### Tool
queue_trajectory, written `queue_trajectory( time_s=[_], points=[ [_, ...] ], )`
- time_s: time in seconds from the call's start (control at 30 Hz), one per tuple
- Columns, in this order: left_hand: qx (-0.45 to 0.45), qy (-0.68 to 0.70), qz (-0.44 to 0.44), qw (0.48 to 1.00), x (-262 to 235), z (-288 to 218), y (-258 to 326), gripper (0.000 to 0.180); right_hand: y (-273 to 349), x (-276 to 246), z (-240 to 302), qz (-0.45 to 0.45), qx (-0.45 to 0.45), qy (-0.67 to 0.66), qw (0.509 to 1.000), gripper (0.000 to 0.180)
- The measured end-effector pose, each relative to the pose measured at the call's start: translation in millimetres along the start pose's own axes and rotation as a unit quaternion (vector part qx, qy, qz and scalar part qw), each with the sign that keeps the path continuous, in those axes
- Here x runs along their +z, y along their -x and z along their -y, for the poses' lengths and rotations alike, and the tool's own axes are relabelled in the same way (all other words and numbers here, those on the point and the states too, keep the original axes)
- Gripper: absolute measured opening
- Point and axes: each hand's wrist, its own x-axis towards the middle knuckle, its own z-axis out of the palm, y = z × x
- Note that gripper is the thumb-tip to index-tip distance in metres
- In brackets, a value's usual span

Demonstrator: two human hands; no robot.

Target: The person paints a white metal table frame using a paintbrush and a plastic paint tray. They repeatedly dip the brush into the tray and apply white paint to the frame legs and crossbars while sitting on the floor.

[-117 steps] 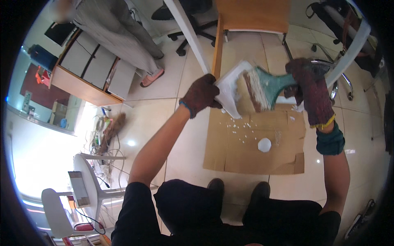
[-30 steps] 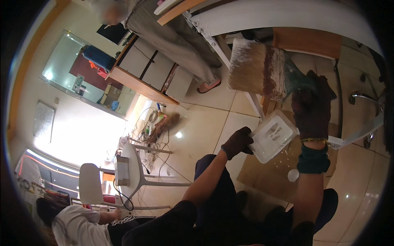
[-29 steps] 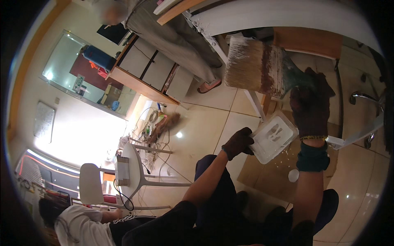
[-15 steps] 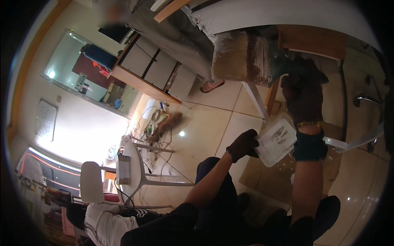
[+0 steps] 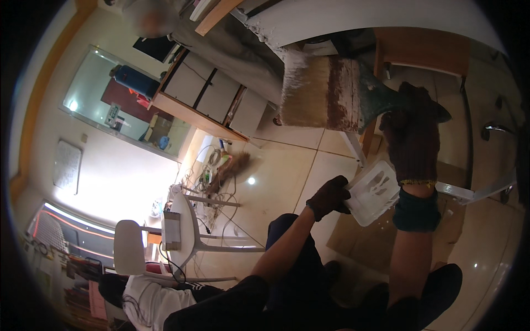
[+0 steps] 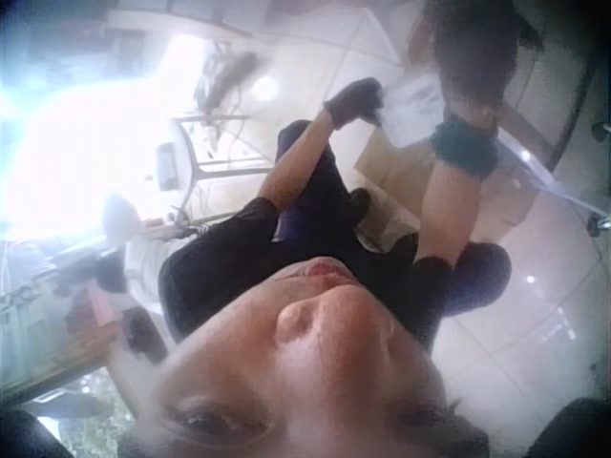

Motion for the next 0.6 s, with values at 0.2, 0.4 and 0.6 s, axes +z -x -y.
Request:
queue_trajectory(
  time_s=[0.2, 0.4, 0.6],
  points=[
    [0.0, -0.026, 0.005, 1.0, 1.6, -0.3, -1.0, 0.028, 3.7, 4.3, -0.8, -0.056, -0.118, 0.039, 0.991, 0.03],
    [-0.015, 0.019, 0.018, 1.0, -0.4, 4.0, -4.8, 0.033, 4.2, 4.9, 4.3, -0.037, 0.116, -0.272, 0.955, 0.029],
    [-0.006, -0.004, 0.015, 1.0, -0.5, 4.3, -2.8, 0.028, 5.1, 4.3, 15.9, -0.054, 0.102, -0.333, 0.936, 0.029]
  ],
)
